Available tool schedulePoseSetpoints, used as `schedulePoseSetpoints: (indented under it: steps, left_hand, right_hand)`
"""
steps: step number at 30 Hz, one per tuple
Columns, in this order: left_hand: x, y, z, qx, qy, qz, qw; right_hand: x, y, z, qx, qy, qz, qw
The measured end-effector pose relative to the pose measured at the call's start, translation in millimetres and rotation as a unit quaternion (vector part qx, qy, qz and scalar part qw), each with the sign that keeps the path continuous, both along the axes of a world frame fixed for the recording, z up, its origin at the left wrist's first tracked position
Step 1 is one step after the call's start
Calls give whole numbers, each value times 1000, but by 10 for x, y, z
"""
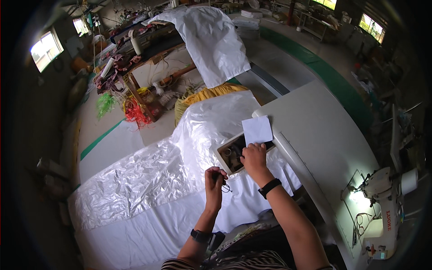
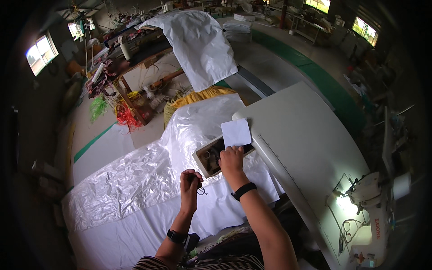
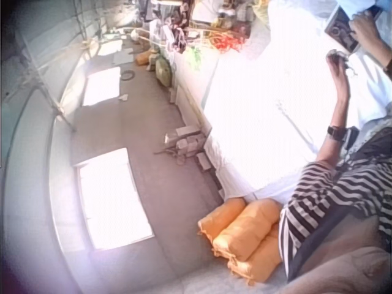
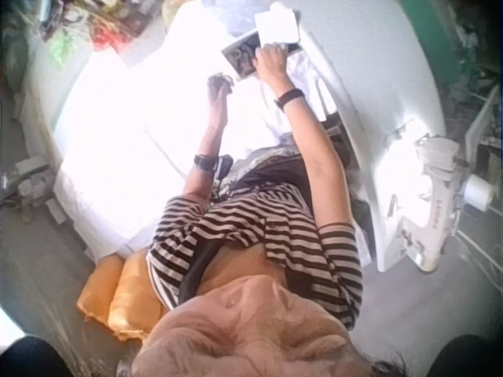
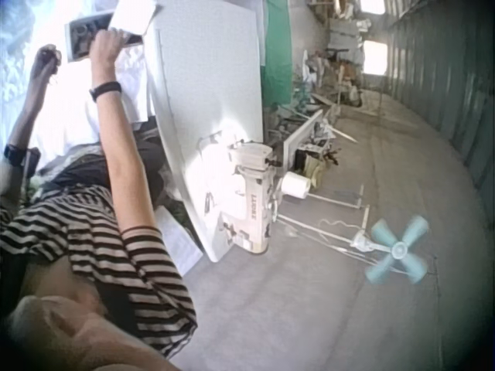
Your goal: Sewing pieces of white synthetic material together using an industrial sewing machine.
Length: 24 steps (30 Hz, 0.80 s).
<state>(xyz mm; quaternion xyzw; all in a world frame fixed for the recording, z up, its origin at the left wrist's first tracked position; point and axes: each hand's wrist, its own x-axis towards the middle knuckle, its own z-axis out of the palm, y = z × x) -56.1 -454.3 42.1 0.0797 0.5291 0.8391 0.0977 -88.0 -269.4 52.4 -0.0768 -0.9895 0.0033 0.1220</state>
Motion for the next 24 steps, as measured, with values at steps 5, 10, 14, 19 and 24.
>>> schedulePoseSetpoints:
  steps: [5,10,14,19,24]
  left_hand:
    - [-372,84,-21,-109,42,21,993]
    - [-732,484,-80,-258,192,113,940]
    - [-809,737,-150,-295,306,90,901]
    - [-833,816,-175,-307,304,59,900]
    - [-870,802,-154,-400,322,6,858]
  right_hand:
    - [50,224,-51,-103,12,-25,994]
    - [98,289,-39,-144,8,-29,989]
    - [115,246,-23,-168,5,-34,985]
    - [142,241,-40,-163,36,-15,986]
    - [178,207,-103,-168,67,-20,983]
